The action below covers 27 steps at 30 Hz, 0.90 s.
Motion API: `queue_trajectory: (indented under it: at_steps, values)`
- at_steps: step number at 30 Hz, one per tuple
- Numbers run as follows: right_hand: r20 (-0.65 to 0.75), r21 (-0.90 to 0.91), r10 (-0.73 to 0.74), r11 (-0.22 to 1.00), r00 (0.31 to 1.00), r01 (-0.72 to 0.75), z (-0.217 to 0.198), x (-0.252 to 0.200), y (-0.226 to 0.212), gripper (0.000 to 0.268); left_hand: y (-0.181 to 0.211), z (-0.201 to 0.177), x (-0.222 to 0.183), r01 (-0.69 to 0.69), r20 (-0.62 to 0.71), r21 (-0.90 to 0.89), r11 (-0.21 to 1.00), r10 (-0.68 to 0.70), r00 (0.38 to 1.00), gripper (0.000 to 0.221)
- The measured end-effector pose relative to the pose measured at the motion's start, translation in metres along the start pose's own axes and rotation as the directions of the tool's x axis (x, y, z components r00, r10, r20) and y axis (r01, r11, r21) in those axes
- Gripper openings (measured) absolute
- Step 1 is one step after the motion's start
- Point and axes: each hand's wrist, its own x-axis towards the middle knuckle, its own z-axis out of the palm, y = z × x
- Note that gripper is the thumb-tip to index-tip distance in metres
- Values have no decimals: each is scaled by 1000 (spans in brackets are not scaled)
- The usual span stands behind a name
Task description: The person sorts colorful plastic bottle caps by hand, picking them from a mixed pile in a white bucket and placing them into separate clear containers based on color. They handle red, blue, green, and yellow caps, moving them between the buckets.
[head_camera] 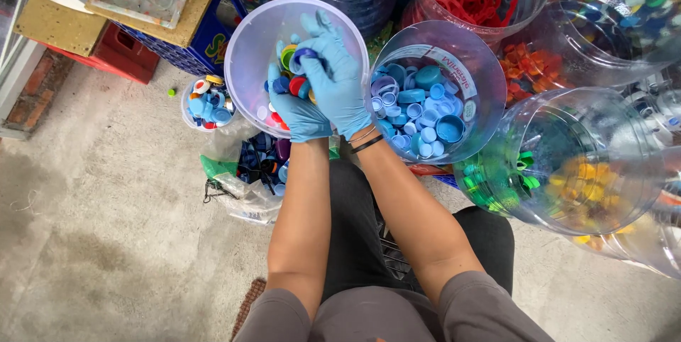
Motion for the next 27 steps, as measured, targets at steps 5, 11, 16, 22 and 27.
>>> queue_trajectory:
  at_steps: [5, 11, 16, 22, 27]
  values:
    - [-78, 61, 64, 996, 995, -59, -18, 5, 4, 23, -4, 27, -9, -41, -22, -46, 998, 40, 999, 42]
    - [-206, 2, 402, 912, 892, -410, -69, 63, 3, 24, 11, 25, -11, 68, -57, -271, 960, -87, 995, 36]
    - [-199, -22, 654, 741, 730, -671, -116, 134, 119, 28, 12, 27, -10, 76, -62, -277, 958, -97, 993, 37]
    - [22, -13, 647, 762, 762, -647, -145, 179, 180, 39, 12, 34, -9, 84, -85, -248, 965, -108, 990, 38]
    - [-25, -500, 592, 691, 805, -523, -119, 167, 122, 27, 10, 39, -6, 89, -75, -237, 968, -110, 991, 40]
